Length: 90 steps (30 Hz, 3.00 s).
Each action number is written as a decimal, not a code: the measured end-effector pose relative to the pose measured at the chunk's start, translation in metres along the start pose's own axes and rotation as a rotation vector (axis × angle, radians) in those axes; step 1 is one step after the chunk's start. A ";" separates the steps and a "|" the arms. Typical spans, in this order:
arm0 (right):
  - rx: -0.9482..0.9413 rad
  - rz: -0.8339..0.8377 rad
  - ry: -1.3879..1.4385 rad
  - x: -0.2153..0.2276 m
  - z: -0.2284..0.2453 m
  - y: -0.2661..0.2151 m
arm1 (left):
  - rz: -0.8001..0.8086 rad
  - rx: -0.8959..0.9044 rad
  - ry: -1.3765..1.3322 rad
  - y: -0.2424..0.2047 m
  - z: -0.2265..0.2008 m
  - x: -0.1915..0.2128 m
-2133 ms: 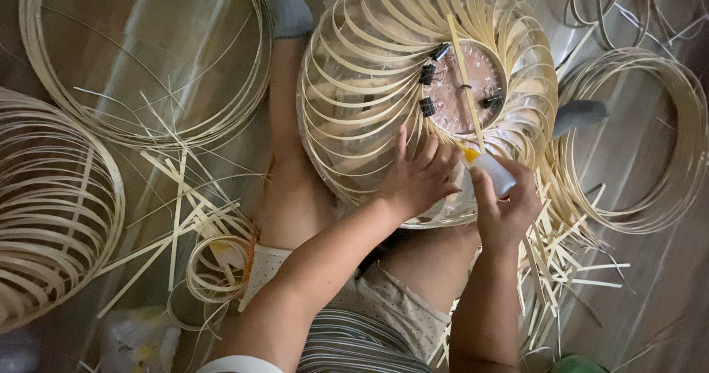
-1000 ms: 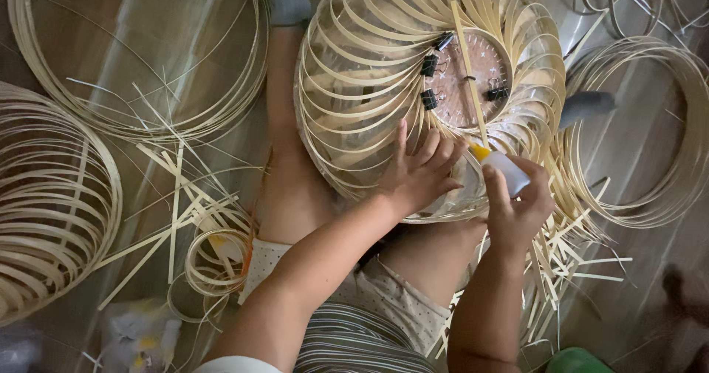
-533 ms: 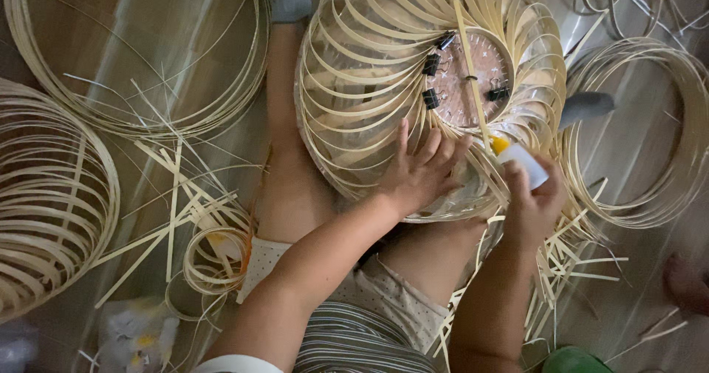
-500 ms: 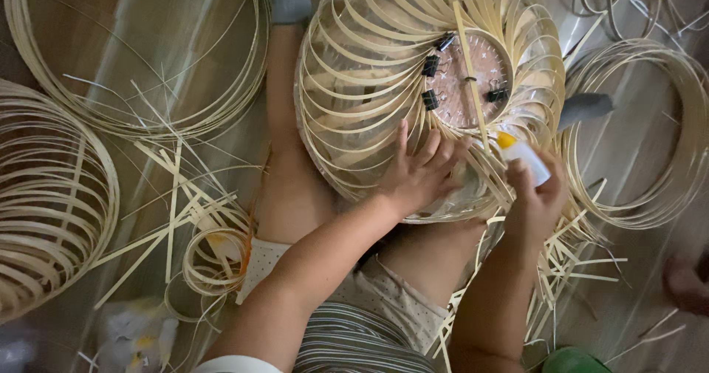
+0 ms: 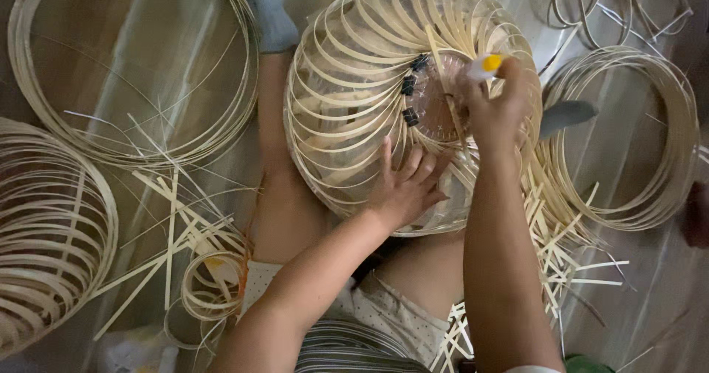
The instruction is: The person weaves bamboo strips to create a spherical lamp shade, applying adhesive with a squeeze bottle and using a knife to trim the strips.
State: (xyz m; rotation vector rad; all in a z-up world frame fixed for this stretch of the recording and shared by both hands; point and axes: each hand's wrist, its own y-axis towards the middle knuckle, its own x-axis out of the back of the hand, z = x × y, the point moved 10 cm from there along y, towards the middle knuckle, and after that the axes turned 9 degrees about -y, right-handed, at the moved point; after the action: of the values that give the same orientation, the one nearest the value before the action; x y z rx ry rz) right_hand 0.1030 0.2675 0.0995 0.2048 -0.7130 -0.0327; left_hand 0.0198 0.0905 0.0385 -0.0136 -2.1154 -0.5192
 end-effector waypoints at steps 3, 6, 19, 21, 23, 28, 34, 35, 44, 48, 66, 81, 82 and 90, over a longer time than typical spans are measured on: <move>0.058 -0.008 -0.381 -0.003 -0.002 0.001 | 0.068 0.000 0.014 0.000 0.001 -0.004; 0.111 0.088 -0.341 0.007 -0.009 -0.005 | 0.031 -0.004 0.008 -0.001 0.000 0.004; 0.551 0.166 -0.677 0.027 0.027 -0.038 | -0.001 0.000 -0.026 0.004 0.000 0.015; 0.541 0.176 -0.655 0.031 0.029 -0.039 | 0.011 -0.002 -0.011 0.003 0.000 0.013; 0.451 0.229 -0.609 0.035 0.021 -0.041 | 0.003 0.006 -0.031 0.003 0.000 0.010; 0.213 0.172 -0.138 0.056 0.016 -0.053 | -0.059 -0.028 -0.028 -0.001 0.000 0.007; 0.270 0.211 -0.129 0.030 0.036 -0.079 | -0.036 -0.015 -0.051 -0.001 0.000 -0.001; 0.311 0.198 -0.171 0.027 0.041 -0.079 | -0.063 -0.014 -0.056 -0.002 -0.001 0.003; 0.139 0.385 0.023 -0.003 0.012 -0.074 | -0.096 -0.002 -0.074 0.000 0.000 0.013; 0.153 0.378 -0.076 -0.005 0.007 -0.071 | -0.068 0.017 -0.085 0.000 0.001 0.007; 0.120 0.399 -0.192 -0.006 0.017 -0.066 | 0.002 -0.016 -0.126 -0.002 -0.001 -0.001; 0.129 0.043 -0.324 0.092 -0.018 -0.170 | -0.040 0.008 -0.133 -0.004 0.003 0.002; 0.111 0.001 -0.358 0.097 -0.019 -0.182 | -0.049 0.010 -0.136 -0.004 0.004 0.002; 0.115 0.092 -0.369 0.073 0.004 -0.266 | 0.031 -0.006 -0.091 -0.008 0.006 -0.010</move>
State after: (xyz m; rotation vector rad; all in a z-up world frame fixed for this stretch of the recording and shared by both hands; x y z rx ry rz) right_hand 0.1660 -0.0008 0.0970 0.2797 -1.0926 0.0603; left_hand 0.0192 0.0872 0.0250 -0.0751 -2.1991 -0.5148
